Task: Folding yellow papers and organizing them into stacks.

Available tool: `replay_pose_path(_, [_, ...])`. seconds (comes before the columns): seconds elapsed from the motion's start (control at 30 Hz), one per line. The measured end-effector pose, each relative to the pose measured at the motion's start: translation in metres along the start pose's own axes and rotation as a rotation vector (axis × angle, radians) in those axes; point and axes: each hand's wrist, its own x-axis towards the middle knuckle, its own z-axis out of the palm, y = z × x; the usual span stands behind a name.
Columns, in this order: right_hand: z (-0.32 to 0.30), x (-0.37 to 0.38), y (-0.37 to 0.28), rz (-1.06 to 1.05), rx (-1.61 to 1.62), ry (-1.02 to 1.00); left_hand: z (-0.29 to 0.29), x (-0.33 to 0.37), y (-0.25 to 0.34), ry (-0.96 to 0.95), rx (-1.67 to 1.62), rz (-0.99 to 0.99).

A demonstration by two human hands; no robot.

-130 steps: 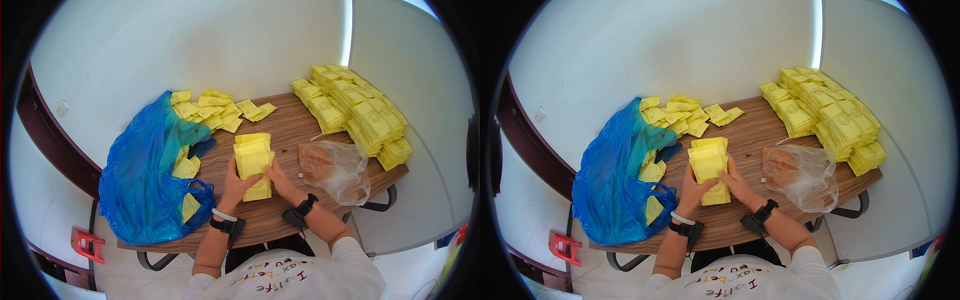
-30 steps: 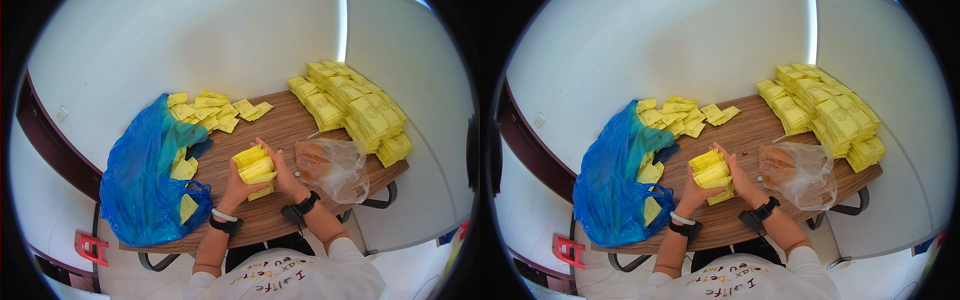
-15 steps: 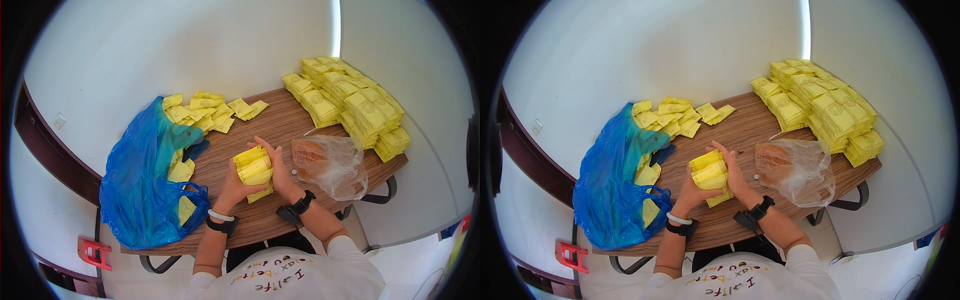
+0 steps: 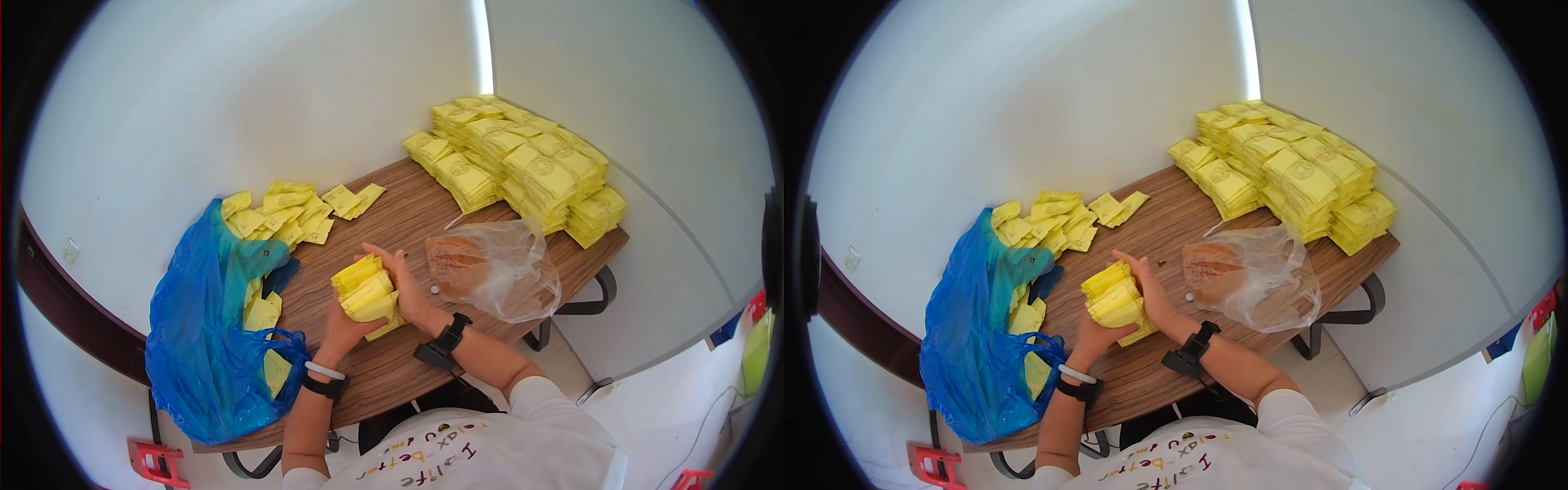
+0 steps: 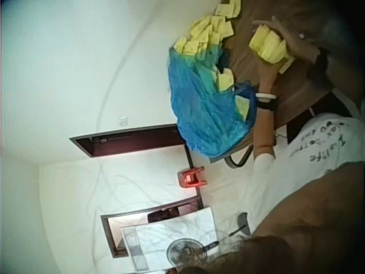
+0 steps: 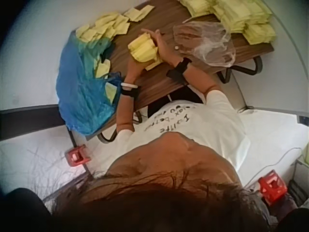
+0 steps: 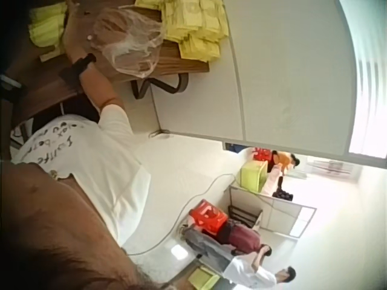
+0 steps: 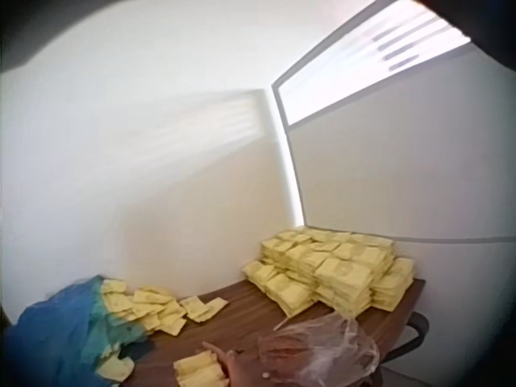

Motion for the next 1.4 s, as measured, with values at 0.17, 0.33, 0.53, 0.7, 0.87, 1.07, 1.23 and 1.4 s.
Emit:
replay_pose_path(0.17, [-0.011, 0.001, -0.007, -0.029, -0.194, 0.181, -0.007, 0.008, 0.007, -0.004, -0.114, -0.045])
replay_pose_path(0.33, [0.001, -0.011, -0.061, -0.21, -0.356, 0.294, -0.024, 0.035, 0.005, 0.065, -0.557, -0.23])
replay_pose_path(0.53, [-0.009, -0.072, -0.104, -0.159, -0.844, 0.026, -0.027, 0.103, -0.012, -0.031, -1.036, -0.584])
replay_pose_path(0.7, [-0.054, -0.126, -0.092, -0.072, -1.339, -0.256, -0.008, 0.17, 0.001, -0.12, -1.164, -0.564])
replay_pose_path(0.87, [-0.076, -0.148, -0.09, 0.048, -1.298, -0.188, 0.021, 0.244, 0.007, -0.178, -1.24, -0.53])
replay_pose_path(1.07, [-0.081, -0.147, -0.092, 0.239, -1.169, -0.056, 0.052, 0.331, 0.007, -0.179, -1.295, -0.486])
replay_pose_path(1.23, [-0.085, -0.148, -0.097, 0.298, -1.123, -0.046, 0.088, 0.401, 0.011, -0.188, -1.327, -0.399])
replay_pose_path(1.4, [-0.082, -0.144, -0.106, 0.467, -1.039, -0.06, 0.104, 0.475, 0.005, -0.144, -1.176, -0.248])
